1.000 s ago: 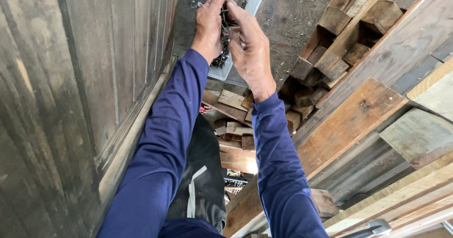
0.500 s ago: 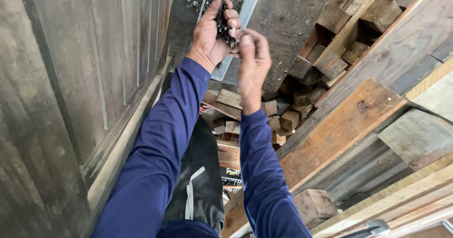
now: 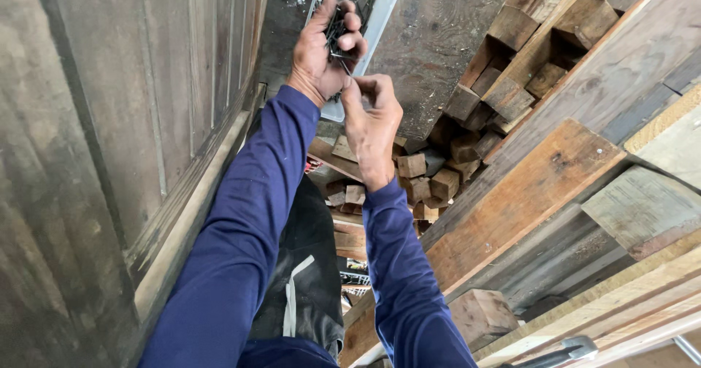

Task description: The person repairs a wooden pallet by hammering nails into the wooden slats and blocks, occasionally picking up new nails from a container.

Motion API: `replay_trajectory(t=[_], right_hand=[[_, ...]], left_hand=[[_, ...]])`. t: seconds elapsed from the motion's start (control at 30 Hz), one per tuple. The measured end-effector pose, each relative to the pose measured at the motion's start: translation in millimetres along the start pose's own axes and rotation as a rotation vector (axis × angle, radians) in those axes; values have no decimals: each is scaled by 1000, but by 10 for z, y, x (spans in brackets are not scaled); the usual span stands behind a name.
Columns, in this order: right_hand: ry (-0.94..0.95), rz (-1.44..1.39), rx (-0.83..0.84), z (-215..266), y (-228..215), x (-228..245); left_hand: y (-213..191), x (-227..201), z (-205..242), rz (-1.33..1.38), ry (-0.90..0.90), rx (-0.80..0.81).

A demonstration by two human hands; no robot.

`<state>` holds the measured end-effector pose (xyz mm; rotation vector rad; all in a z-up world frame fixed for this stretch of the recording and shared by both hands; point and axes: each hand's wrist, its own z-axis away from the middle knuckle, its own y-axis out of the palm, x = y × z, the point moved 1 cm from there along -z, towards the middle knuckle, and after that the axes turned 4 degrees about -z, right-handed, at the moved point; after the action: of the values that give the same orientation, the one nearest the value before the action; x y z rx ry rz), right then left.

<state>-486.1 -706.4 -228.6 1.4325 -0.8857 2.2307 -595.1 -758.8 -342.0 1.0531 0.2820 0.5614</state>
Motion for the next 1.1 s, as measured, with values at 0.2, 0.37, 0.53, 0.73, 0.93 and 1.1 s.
replay_trajectory(t=[0.2,0.37,0.53,0.73,0.93,1.1], right_hand=[[51,-293,-71,-115,47,-144],[192,-502,-113,-468,203,-496],[146,-355,-37,-389,274,-460],[93,-37,-39,-281,146,-115],[177,-175,36,-576,90,-173],[210,-446,112,-731,204,-265]], left_hand=[[240,94,0,58,-21,-107],[240,82,26,-358,167,-169],[216,36,51,-453,255,-161],[199,-71,89,-581,235,-259],[263,-99,126,-733,188,-191],[393,-112,221,-1018,186,-195]])
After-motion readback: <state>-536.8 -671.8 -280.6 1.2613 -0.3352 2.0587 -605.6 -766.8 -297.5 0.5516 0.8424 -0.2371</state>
